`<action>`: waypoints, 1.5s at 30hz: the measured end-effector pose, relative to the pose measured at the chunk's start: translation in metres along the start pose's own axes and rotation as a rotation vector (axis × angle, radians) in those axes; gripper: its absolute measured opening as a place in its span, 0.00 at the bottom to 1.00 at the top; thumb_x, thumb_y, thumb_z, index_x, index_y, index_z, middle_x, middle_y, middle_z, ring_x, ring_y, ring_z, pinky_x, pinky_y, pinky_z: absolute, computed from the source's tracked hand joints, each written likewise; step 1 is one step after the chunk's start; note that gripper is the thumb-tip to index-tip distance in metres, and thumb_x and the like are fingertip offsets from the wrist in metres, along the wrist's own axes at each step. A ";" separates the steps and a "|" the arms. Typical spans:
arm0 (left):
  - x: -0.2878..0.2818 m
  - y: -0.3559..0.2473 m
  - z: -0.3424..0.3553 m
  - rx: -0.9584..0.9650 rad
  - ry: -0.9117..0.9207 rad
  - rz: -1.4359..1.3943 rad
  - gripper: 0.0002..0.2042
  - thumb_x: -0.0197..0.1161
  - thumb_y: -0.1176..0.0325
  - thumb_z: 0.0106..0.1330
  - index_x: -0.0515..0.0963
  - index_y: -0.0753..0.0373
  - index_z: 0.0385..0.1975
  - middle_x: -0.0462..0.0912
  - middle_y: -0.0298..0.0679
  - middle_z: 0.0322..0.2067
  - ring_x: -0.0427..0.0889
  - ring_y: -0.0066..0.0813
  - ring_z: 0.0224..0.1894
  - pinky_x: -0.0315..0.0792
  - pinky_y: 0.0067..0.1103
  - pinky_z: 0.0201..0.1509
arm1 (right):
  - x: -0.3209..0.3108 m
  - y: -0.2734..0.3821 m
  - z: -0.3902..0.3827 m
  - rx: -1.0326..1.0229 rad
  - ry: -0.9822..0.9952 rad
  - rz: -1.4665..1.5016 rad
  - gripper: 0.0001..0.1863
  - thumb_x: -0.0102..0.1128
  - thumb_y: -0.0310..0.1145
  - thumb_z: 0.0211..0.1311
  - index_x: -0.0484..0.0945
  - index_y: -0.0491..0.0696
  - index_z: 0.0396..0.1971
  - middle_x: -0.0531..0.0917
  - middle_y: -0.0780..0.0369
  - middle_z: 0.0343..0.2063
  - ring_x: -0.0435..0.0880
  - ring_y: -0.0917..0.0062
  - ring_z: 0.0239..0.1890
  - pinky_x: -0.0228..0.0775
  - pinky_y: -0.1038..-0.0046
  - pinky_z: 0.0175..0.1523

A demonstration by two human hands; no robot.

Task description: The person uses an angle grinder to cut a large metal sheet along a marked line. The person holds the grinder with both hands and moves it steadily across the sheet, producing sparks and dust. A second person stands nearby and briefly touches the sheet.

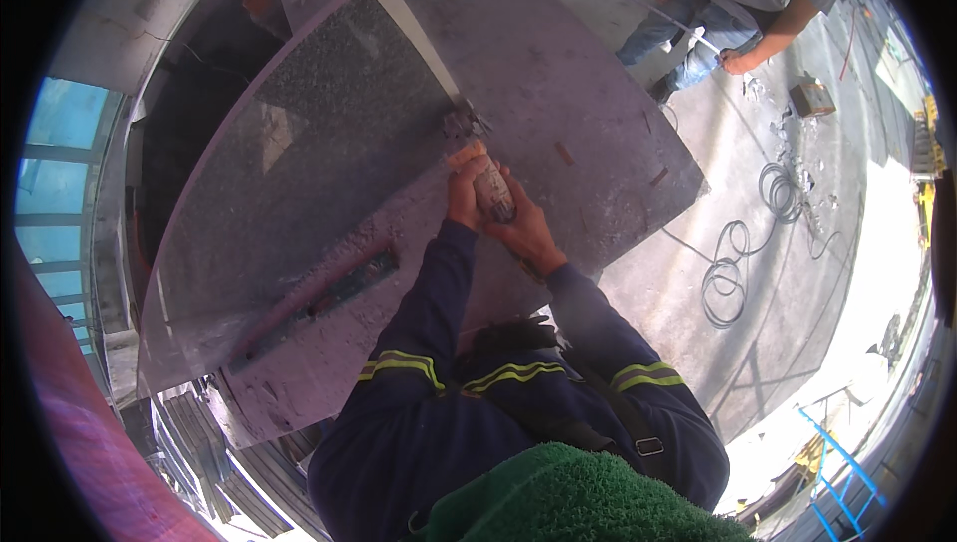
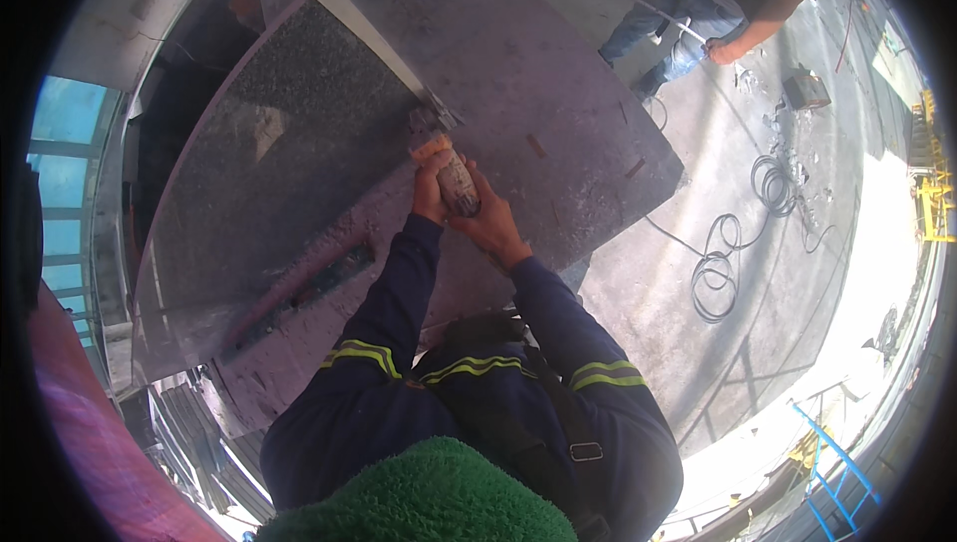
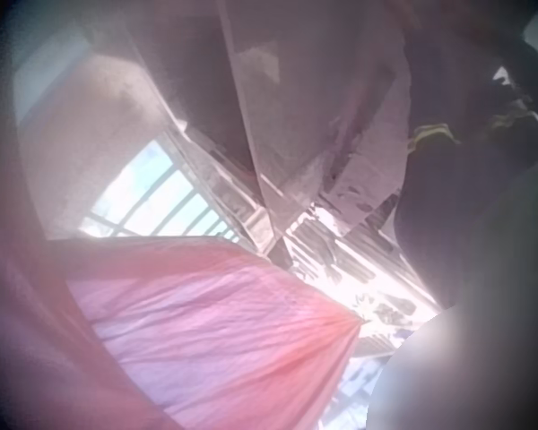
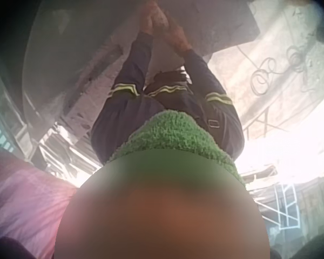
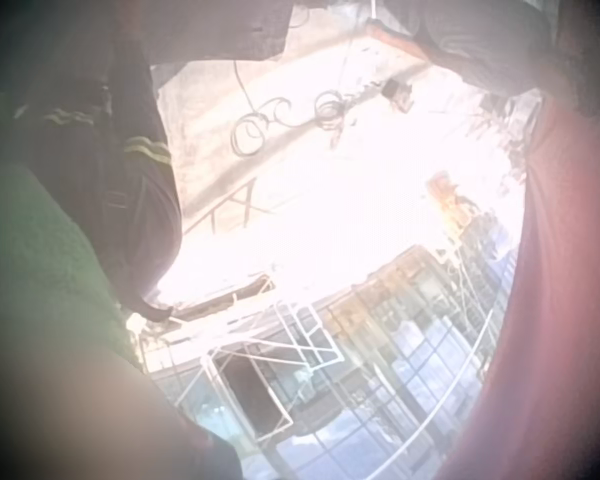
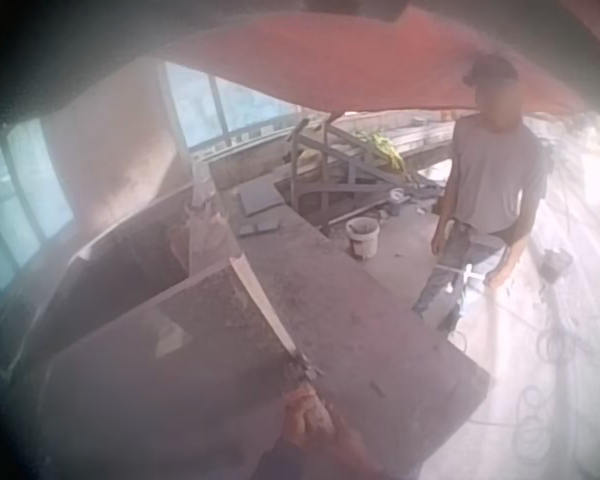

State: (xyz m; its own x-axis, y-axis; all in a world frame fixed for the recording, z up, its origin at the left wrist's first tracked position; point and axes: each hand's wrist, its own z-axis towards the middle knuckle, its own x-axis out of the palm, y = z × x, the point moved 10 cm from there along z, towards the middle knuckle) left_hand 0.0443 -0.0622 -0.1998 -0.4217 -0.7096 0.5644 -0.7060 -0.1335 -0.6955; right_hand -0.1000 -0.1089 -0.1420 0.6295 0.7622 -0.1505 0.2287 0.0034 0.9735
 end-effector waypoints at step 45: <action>0.006 0.000 -0.004 -0.010 0.027 0.002 0.18 0.70 0.61 0.72 0.78 0.65 0.54 0.85 0.43 0.45 0.90 0.43 0.50 0.86 0.39 0.57 | 0.001 -0.005 -0.003 0.056 0.014 0.003 0.59 0.81 0.38 0.48 0.64 0.48 0.84 0.85 0.45 0.67 0.84 0.53 0.71 0.74 0.60 0.74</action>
State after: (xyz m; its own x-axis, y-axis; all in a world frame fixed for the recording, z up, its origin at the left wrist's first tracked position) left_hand 0.0397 -0.0634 -0.1946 -0.4385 -0.6910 0.5747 -0.7105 -0.1250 -0.6925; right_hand -0.1031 -0.1064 -0.1462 0.6196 0.7714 -0.1451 0.2686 -0.0347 0.9626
